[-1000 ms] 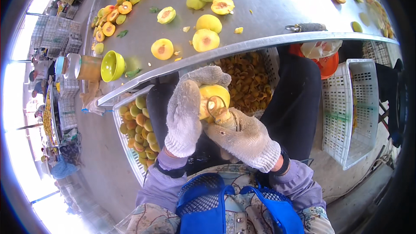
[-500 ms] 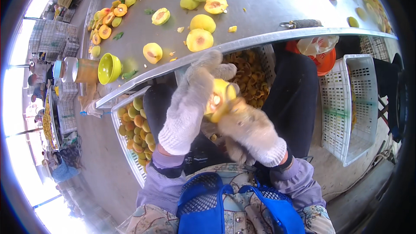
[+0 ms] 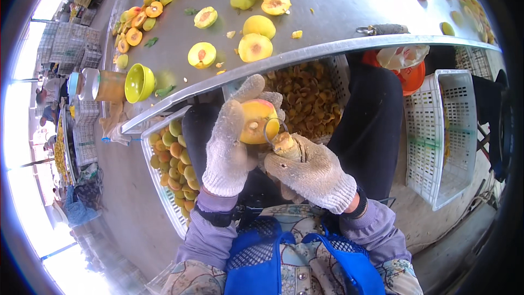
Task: The recorder peels and prepares apricots or similar fruit using a small tool, then sorts them into crates and moves the crates.
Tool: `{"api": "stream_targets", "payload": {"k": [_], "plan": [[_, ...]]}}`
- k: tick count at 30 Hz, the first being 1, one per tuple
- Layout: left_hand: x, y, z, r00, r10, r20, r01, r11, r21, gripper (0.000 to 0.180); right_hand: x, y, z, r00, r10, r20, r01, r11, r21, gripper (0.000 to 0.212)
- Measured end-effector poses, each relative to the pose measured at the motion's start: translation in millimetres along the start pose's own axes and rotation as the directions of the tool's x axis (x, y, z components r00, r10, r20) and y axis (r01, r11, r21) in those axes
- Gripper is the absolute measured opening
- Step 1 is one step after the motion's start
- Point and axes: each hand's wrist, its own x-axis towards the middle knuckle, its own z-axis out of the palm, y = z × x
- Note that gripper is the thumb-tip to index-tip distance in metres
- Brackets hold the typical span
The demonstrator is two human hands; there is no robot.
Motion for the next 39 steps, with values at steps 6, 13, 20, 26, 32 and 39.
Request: {"api": "stream_targets", "payload": {"k": [6, 13, 20, 26, 32, 39], "plan": [[-4.8, -6.4, 18.1, 0.988, 0.085, -0.129, -0.072, 0.992, 0.101, 0.065, 5.8, 7.3, 3.4, 0.996, -0.06, -0.06, 0.054, 0.994, -0.099, 0.031], [-11.1, -11.5, 27.6, 0.923, 0.385, 0.01, -0.36, 0.853, 0.379, 0.05, 11.9, 30.6, 11.0, 0.95, -0.297, -0.1, 0.285, 0.951, -0.121, 0.031], [-3.7, 5.2, 31.0, 0.898, 0.422, 0.122, -0.354, 0.53, 0.771, 0.045, 7.6, 26.3, -12.5, 0.97, -0.086, 0.229, 0.018, 0.958, 0.285, 0.027], [-3.8, 17.7, 45.2, 0.987, 0.162, -0.016, -0.122, 0.798, 0.591, 0.04, -1.7, 20.2, -20.3, 0.937, -0.101, 0.335, -0.037, 0.924, 0.381, 0.031], [4.6, 16.2, 36.7, 0.898, 0.35, 0.267, -0.404, 0.414, 0.816, 0.033, 4.4, 33.7, -27.0, 0.894, -0.074, 0.442, -0.189, 0.832, 0.522, 0.033], [12.1, 14.1, 44.6, 0.823, 0.367, 0.434, -0.515, 0.159, 0.842, 0.023, 3.4, 44.4, -25.2, 0.867, -0.268, 0.421, -0.089, 0.747, 0.659, 0.028]]}}
